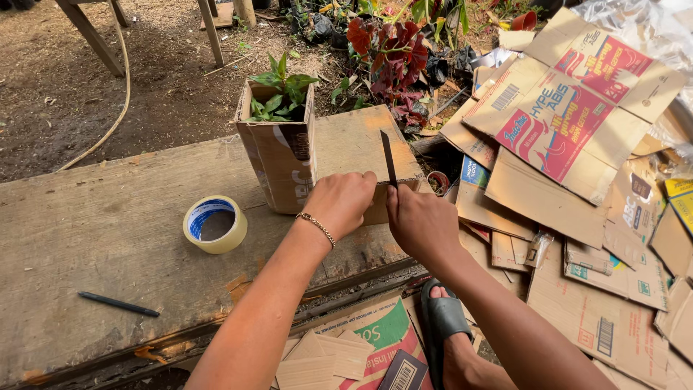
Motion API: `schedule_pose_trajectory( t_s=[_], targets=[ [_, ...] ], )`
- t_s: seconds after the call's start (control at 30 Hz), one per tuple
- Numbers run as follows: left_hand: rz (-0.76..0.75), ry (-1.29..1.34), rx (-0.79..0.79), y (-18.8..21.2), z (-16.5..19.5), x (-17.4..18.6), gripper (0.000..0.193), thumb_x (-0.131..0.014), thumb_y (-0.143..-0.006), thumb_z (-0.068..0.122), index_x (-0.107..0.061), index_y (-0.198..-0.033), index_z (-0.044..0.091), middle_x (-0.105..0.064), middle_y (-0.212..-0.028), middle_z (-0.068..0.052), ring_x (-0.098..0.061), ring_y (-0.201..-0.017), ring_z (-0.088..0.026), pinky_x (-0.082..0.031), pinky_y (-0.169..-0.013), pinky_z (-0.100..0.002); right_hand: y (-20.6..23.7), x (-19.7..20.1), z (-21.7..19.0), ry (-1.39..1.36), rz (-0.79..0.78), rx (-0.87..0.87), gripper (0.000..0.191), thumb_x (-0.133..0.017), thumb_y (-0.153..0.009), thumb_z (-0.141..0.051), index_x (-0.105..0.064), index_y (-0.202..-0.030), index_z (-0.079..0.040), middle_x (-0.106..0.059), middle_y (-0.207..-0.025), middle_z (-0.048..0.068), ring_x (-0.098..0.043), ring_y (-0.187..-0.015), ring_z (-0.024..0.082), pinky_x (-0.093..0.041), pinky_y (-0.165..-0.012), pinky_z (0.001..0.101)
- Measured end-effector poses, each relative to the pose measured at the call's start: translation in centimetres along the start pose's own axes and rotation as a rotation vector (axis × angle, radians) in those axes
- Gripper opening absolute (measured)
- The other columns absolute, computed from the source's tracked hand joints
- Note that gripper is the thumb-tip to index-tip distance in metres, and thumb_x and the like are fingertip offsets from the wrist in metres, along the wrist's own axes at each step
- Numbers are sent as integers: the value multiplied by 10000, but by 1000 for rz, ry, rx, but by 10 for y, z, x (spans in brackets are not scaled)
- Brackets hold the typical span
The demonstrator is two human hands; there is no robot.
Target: The person tapes a small cardboard box containing a potted plant on a wooden workbench. They then cut a piece of cardboard with a knife and place it into the box to secure the plant.
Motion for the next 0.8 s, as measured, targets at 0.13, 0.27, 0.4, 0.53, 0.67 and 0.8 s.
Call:
schedule_pose_trajectory(
  t_s=[0.13, 0.27, 0.4, 0.53, 0.67, 0.8],
  targets=[
    [-18, 0, 6, -1, 0, -2, 179, -762, -803, 64, -637, -905, -15, -705, -834, -195, -721, -828, -387, -584, -706, -470, -4, 5, -5, -15, 68, 86, 389, -532, -1031, -314, -605, -721, -90, -626, -588, 142, -632, -541, 366, -486, -506, 494],
    [22, 18, -9, -1, -1, 1, 159, -741, -786, 27, -630, -892, -13, -709, -840, -198, -711, -838, -404, -574, -730, -487, -10, 6, 1, -103, 120, 103, 331, -579, -966, -331, -648, -724, -116, -631, -598, 152, -640, -562, 354, -501, -530, 486],
    [21, 2, -13, -2, -3, 0, 154, -689, -767, -51, -621, -899, -11, -714, -869, -192, -709, -852, -407, -576, -734, -486, -8, 2, 0, -75, 134, 134, 352, -552, -1041, -294, -612, -757, -97, -640, -614, 119, -631, -556, 334, -475, -503, 469],
    [11, 37, -3, -2, -3, 0, 150, -734, -791, 27, -624, -885, -11, -714, -857, -200, -711, -844, -406, -573, -730, -490, -4, 4, -8, -43, 202, 189, 342, -531, -1064, -261, -589, -773, -91, -648, -628, 92, -629, -530, 307, -459, -462, 441],
    [10, 23, 11, -2, -3, 2, 163, -753, -810, 65, -631, -882, -17, -709, -805, -216, -719, -816, -405, -581, -708, -485, -3, -3, -8, 5, 151, 131, 363, -518, -1076, -258, -579, -752, -105, -633, -590, 85, -613, -483, 299, -462, -448, 429],
    [17, 59, 29, -1, -4, 3, 156, -767, -827, 96, -657, -840, -14, -703, -751, -231, -726, -807, -406, -582, -700, -482, 11, -4, -9, 46, 168, 87, 383, -513, -1076, -266, -557, -729, -108, -605, -534, 85, -586, -428, 285, -439, -409, 427]
  ],
)
Point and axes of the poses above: each hand's wrist, its own y-axis away from the middle knuckle, its own x-axis out of the back of the hand, z = x × y, the point moved 9 cm from there along -y, towards the middle knuckle
